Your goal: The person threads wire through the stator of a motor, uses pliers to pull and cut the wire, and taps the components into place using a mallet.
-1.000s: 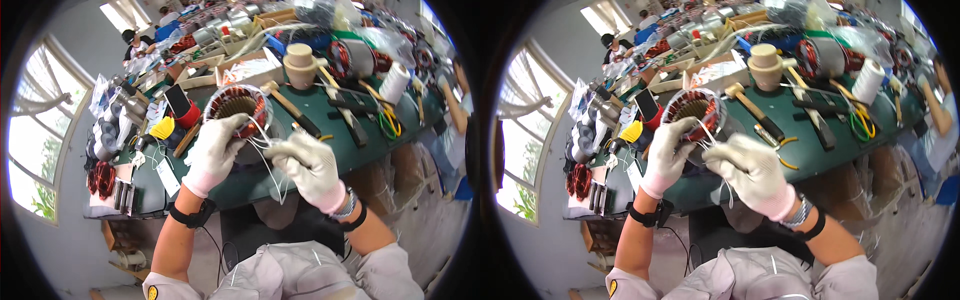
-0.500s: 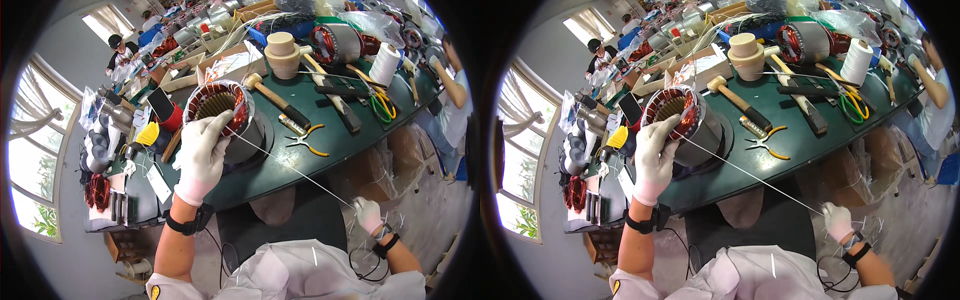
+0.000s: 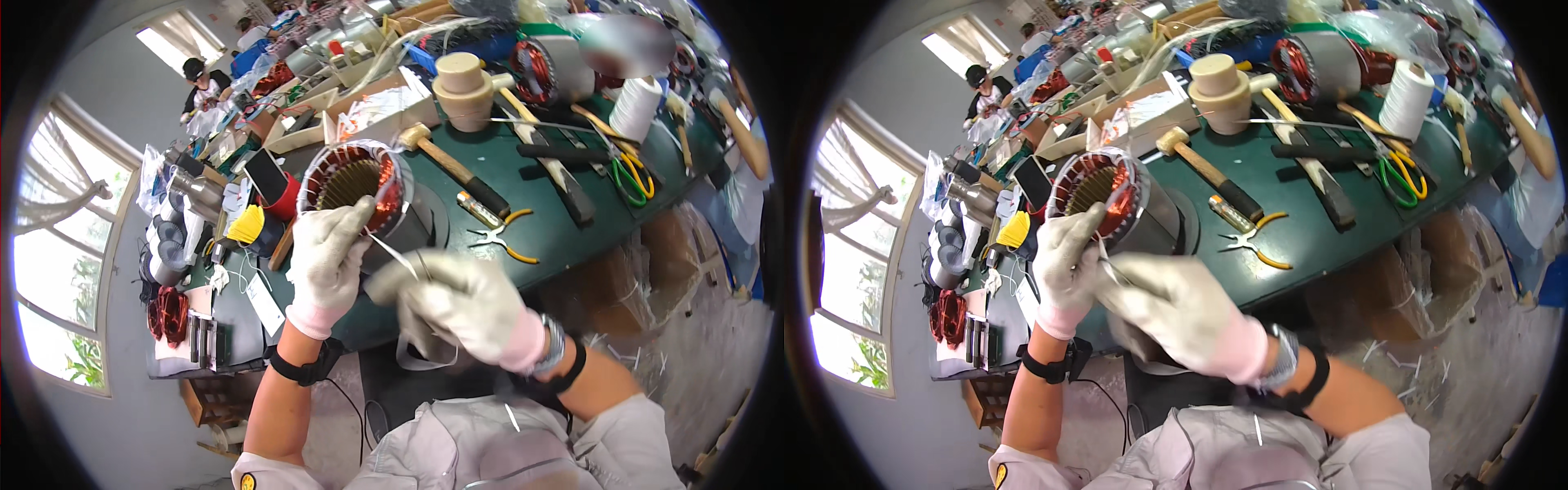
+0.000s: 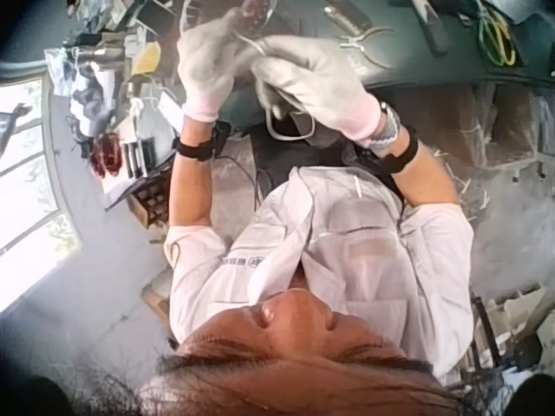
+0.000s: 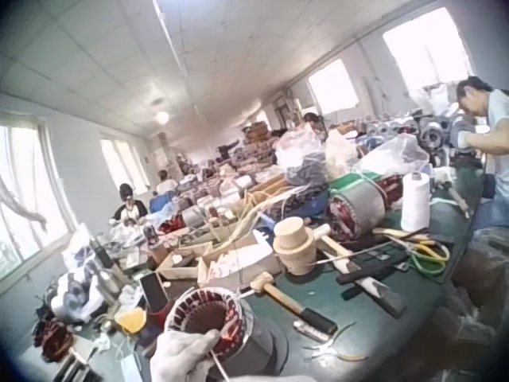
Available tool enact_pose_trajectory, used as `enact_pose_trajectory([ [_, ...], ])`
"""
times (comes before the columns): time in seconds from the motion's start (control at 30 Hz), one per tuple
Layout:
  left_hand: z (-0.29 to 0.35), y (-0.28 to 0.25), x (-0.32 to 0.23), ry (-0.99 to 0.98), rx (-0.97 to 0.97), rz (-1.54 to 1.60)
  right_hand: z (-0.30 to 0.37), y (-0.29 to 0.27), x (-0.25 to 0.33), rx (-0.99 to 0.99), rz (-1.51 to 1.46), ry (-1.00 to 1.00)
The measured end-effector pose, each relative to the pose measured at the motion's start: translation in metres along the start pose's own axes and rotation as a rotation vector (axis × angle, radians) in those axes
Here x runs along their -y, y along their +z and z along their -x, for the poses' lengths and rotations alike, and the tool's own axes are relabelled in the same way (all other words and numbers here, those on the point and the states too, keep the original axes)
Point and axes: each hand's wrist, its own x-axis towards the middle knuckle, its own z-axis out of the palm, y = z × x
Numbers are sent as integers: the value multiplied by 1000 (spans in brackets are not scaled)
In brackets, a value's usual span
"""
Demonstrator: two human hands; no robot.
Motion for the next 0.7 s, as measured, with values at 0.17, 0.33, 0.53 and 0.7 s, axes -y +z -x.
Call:
enact_pose_trajectory([
  [0.17, 0, 7, -1, -2, -59, -33, -51, -28, -5, -440, 1397, -801],
  [0.33, 3, 14, 2, 3, -81, -73, -30, -39, -75, -340, 1137, -412],
  [0.53, 0, 6, 12, 18, -68, -30, -17, -1, -53, -67, -259, 44],
  [0.7, 5, 9, 16, -3, -65, 3, -14, -9, -54, -152, -85, 215],
])
